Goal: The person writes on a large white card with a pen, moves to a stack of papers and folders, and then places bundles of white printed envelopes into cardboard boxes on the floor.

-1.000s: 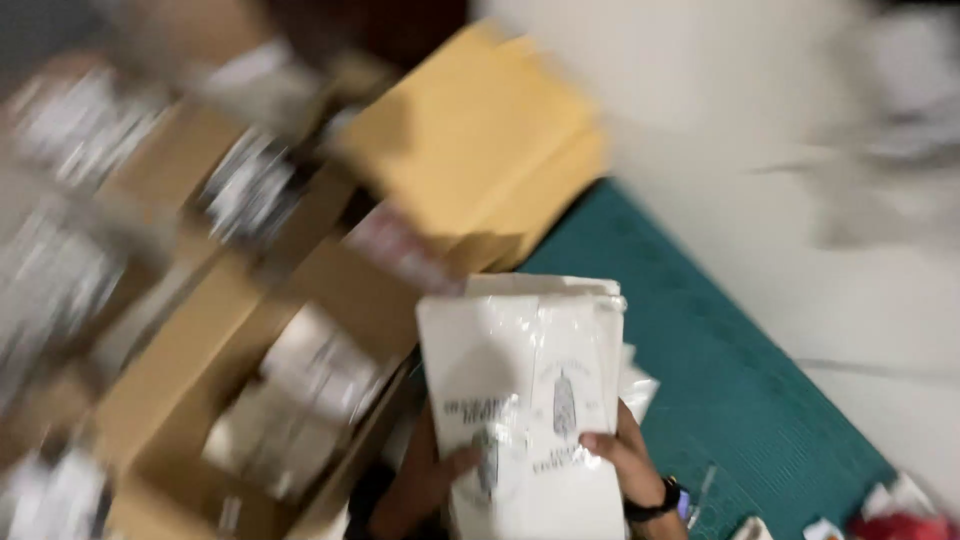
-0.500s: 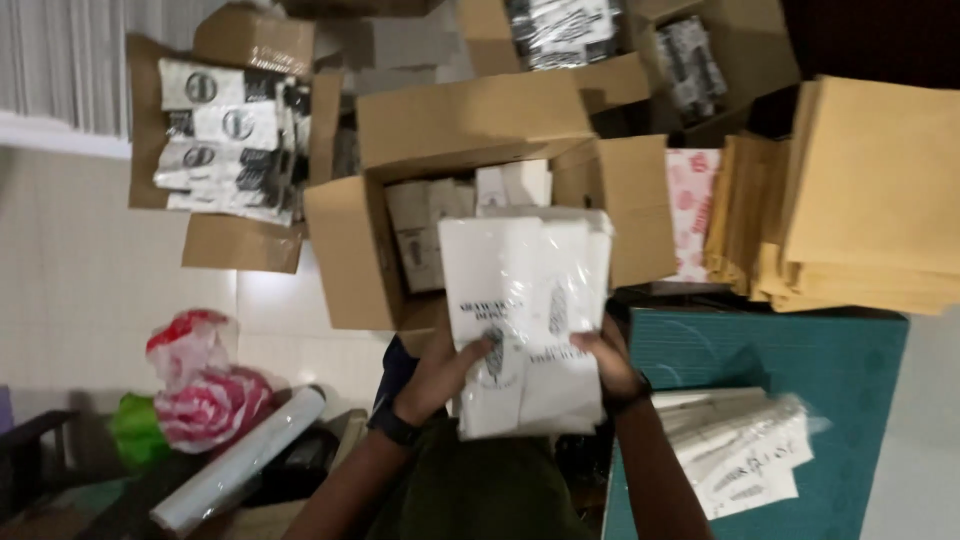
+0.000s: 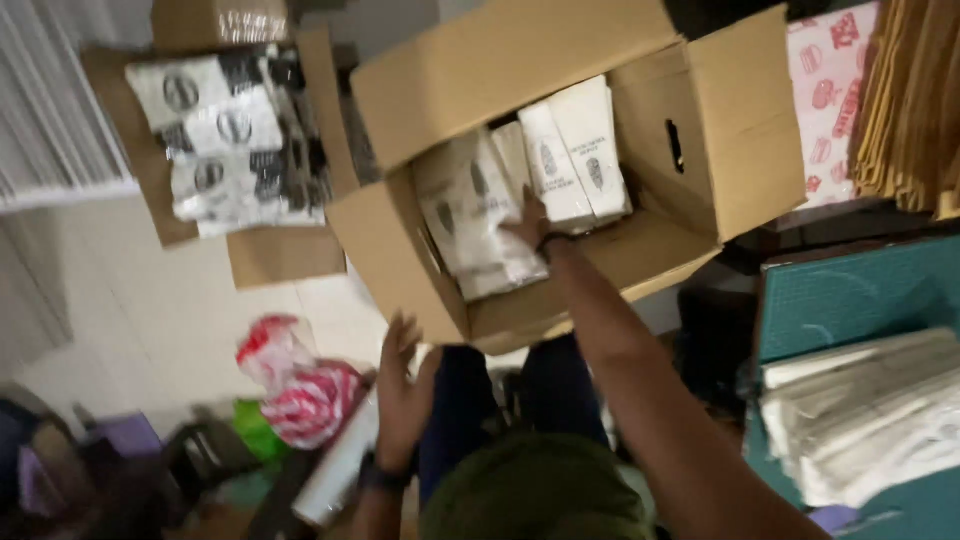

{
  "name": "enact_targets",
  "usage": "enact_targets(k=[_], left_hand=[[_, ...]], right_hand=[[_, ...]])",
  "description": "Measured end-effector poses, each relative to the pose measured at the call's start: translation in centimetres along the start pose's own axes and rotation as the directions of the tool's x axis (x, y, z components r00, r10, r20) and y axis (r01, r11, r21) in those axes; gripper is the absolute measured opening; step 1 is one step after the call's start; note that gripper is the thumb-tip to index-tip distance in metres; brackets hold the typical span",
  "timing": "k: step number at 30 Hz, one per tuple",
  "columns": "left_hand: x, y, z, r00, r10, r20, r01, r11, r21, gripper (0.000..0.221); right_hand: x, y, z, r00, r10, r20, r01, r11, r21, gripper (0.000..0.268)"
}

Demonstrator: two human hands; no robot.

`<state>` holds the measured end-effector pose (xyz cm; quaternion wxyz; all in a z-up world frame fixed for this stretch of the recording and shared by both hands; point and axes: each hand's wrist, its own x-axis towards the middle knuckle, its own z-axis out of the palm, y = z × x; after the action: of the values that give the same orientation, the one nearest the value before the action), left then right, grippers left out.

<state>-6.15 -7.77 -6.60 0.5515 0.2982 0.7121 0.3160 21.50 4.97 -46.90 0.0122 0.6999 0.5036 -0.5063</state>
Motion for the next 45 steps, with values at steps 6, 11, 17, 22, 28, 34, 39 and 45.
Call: enact_targets(k=[6,11,17,22,28,34,39,45], left_hand=[[-1.7,-5.3,-3.6,0.979,-0.206,-0.008,0.206,0.978,0.042,0.064],[0.2,-1.3,-0.8,0.953,-0.301,0.015,0.295,0.942,0.162,0.064],[1.6,0.2,2.2,0.958,-0.288,0.021,0.268,0.914,0.304,0.062],[-0.3,-7.3,0.9,0.956,-0.290,-0.032,0.290,0.932,0.219,0.059],[-0.6,-12.7,-0.1,0.948,-0.295,-0.121,0.312,0.937,0.158,0.067],[2.9,-11.6,2.1,0.913,-0.322,-0.249,0.372,0.908,0.191,0.089],[5.6,-8.1,6.6,0.932,-0.348,-0.096,0.357,0.847,0.393,0.110],[6.1,-10.4,7.2,0.975,-0.224,0.007,0.202,0.893,0.403,0.100]], right_hand=[[-4.9,-4.3,-3.3,0.998,0.050,0.040,-0.057,0.973,0.223,0.130],[-9.7,-7.4,-6.2,0.947,0.239,0.216,-0.303,0.889,0.344,0.141],[-9.5,-11.4,-9.8,0.954,0.166,0.251,-0.235,0.932,0.276,0.133],[-9.1,-12.7,-9.5,0.962,0.179,0.206,-0.238,0.919,0.314,0.139],[-6.7,-9.3,-9.7,0.956,0.233,0.179,-0.288,0.869,0.402,0.139],[-7.6,-10.9,-9.7,0.976,0.013,0.217,-0.120,0.867,0.484,0.078],[-7.4,-10.8,-11.1,0.921,0.177,0.347,-0.328,0.831,0.450,0.107],[-8.2,-9.3,-12.0,0.895,-0.014,0.446,-0.260,0.795,0.548,0.093]])
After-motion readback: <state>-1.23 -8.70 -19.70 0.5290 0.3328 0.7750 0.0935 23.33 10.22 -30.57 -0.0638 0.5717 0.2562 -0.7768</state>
